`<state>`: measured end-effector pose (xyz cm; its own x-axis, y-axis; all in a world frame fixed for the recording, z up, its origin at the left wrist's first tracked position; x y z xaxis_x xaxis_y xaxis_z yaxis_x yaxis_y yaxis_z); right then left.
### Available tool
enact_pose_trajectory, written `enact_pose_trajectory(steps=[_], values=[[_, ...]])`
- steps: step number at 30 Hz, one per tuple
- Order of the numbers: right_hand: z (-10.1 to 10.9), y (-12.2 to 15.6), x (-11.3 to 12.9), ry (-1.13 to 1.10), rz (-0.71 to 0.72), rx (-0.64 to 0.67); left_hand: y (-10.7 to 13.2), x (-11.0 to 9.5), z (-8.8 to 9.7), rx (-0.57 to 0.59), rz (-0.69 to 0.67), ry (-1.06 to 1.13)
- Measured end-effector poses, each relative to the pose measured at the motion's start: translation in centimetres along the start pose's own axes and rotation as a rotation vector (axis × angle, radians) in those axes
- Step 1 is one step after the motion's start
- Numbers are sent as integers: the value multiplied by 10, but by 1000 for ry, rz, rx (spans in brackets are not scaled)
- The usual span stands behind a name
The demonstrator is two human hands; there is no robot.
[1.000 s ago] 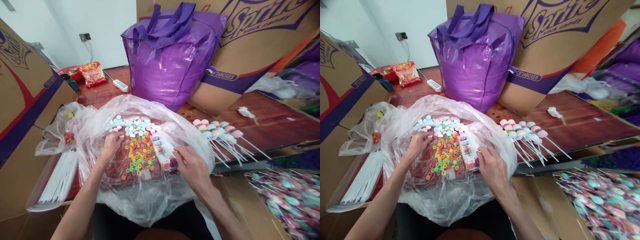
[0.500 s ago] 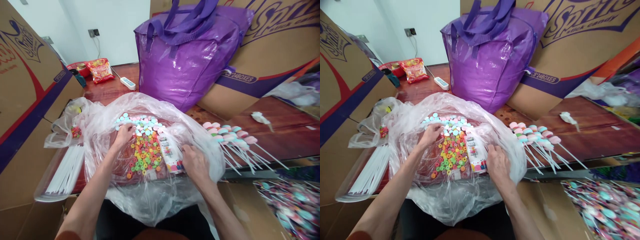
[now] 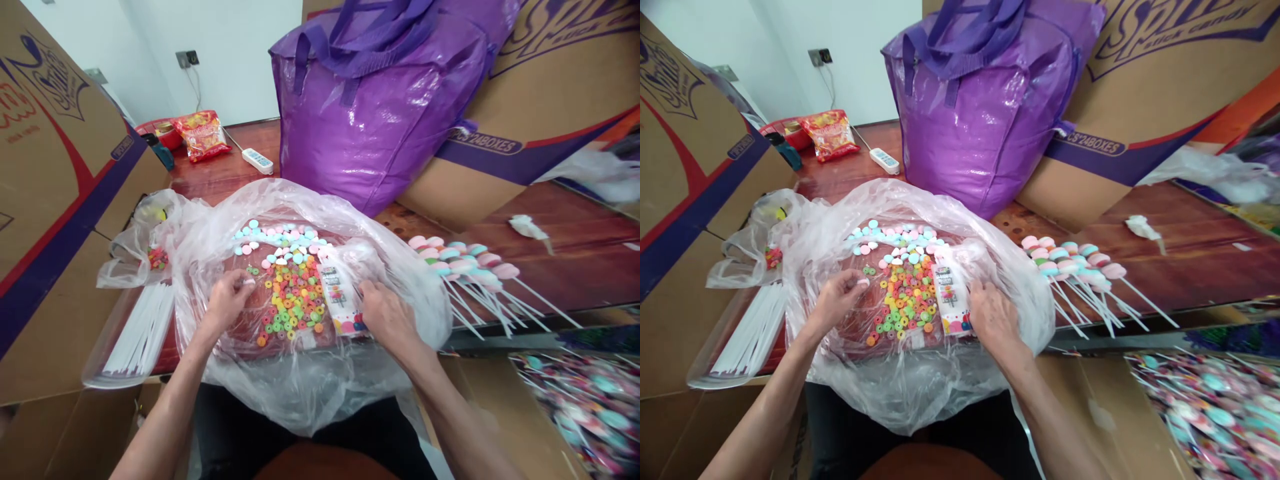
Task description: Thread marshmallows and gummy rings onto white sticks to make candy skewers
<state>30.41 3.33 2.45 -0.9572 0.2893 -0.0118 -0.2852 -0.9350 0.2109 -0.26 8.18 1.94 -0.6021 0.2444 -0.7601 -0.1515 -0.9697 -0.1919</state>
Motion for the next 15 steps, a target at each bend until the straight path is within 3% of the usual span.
enact_pose_trajectory(steps=[4,8,15], values=[[0,-3,-1,15,8,8,20,-2,-8,-1,-145,-180],[1,4,-5,20,56,17,29,-1,-12,10,-178,-198],[3,9,-3,16,-4,67,33,10,-12,-96,25,125]])
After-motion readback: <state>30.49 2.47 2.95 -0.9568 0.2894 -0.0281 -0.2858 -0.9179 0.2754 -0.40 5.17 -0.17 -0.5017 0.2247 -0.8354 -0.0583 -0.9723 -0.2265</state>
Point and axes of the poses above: each hand's wrist, its own y-axis away from the middle knuckle, its own z-axis out of the back of the hand, x = y × z, the point moved 4 cm from there along -y, towards the middle knuckle, and after that the axes turned 8 degrees about -z, right-handed, at the moved point
